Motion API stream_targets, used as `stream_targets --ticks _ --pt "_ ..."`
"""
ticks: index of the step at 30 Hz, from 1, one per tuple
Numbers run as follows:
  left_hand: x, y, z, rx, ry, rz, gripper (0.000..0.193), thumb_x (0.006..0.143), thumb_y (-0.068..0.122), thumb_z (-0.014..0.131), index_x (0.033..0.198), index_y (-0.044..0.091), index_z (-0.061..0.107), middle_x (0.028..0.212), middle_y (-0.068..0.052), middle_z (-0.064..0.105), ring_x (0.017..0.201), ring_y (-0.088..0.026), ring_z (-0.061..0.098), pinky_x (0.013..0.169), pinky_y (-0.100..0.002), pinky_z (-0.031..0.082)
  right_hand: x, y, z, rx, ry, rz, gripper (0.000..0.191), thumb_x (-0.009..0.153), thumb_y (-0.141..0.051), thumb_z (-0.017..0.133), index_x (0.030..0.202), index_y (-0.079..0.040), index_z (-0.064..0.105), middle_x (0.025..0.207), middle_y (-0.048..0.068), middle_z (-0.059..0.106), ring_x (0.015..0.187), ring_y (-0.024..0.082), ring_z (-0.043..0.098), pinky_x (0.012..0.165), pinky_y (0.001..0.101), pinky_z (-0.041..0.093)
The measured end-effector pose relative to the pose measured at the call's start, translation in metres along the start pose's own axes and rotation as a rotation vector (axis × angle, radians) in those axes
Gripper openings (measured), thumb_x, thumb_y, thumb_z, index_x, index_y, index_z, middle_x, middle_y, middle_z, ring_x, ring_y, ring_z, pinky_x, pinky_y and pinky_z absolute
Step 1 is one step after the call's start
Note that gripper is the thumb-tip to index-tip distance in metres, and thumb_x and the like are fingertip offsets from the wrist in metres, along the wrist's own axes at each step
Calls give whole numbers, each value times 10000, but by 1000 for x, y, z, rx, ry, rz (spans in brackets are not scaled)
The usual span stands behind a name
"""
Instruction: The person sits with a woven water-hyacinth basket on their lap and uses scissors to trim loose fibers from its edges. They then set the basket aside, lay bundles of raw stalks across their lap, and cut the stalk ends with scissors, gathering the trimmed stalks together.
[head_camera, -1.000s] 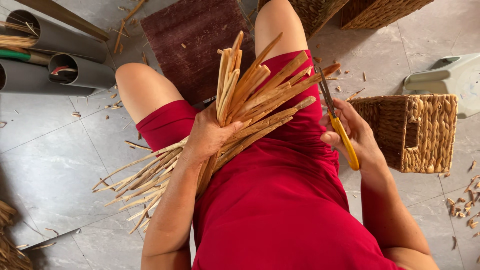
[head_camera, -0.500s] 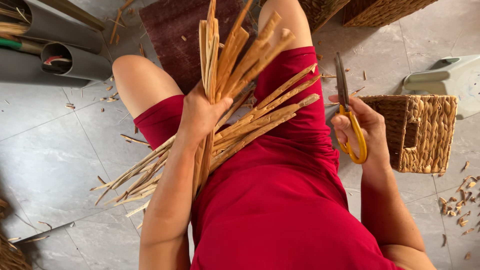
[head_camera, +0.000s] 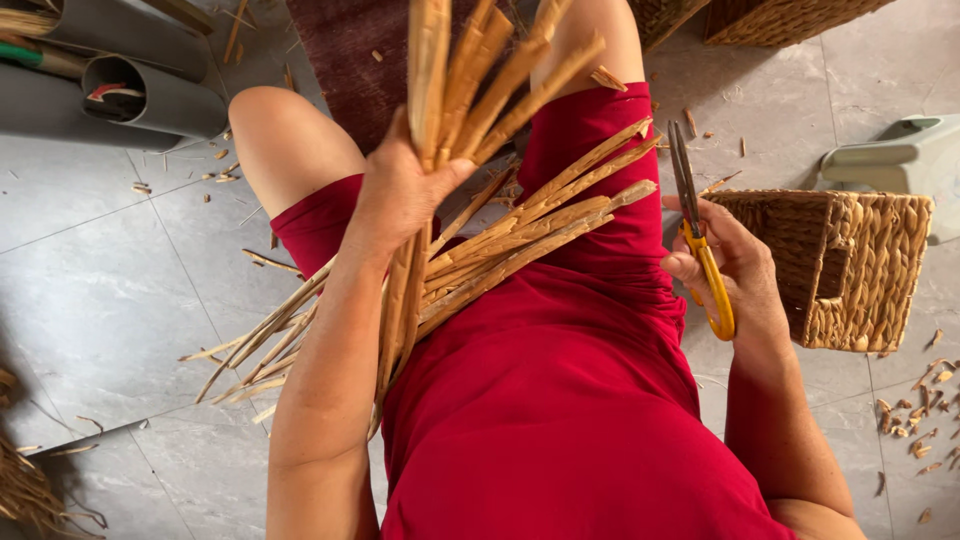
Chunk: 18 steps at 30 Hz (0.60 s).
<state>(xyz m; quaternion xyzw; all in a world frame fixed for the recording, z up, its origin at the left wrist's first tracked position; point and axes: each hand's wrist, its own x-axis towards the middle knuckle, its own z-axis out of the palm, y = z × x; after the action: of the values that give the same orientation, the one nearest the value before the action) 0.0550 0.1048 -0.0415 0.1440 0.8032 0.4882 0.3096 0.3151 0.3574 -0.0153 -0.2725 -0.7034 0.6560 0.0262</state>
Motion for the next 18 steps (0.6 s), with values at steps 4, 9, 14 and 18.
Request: stream_targets --ticks 4,9,14,18 --pt "11 -9 -3 219 -203 -50 723 761 380 889 1324 64 565 1175 -149 716 1107 -241 671 1035 -372 487 0 -4 2 -264 18 -16 639 844 -257 824 1422 -78 622 799 -85 497 666 3 399 579 174 343" --pt "19 -34 -10 257 -480 -243 697 637 454 908 1131 11 692 989 -199 765 923 -259 739 885 -375 572 1 -6 4 -246 22 39 655 816 -261 817 1413 -83 617 787 -88 510 641 2 407 546 178 335" --pt "30 -46 7 407 -413 -394 442 685 283 868 996 -4 741 906 -176 767 791 -223 758 771 -344 616 -1 -9 3 -301 -6 8 645 830 -228 825 1416 -72 606 789 -79 516 649 6 391 570 174 334" --pt "30 -53 14 304 -507 -463 352 739 170 821 1022 -21 735 876 -165 770 762 -212 751 722 -329 615 -1 -13 3 -327 -18 46 671 811 -191 835 1430 -72 608 785 -50 523 628 32 379 553 185 323"
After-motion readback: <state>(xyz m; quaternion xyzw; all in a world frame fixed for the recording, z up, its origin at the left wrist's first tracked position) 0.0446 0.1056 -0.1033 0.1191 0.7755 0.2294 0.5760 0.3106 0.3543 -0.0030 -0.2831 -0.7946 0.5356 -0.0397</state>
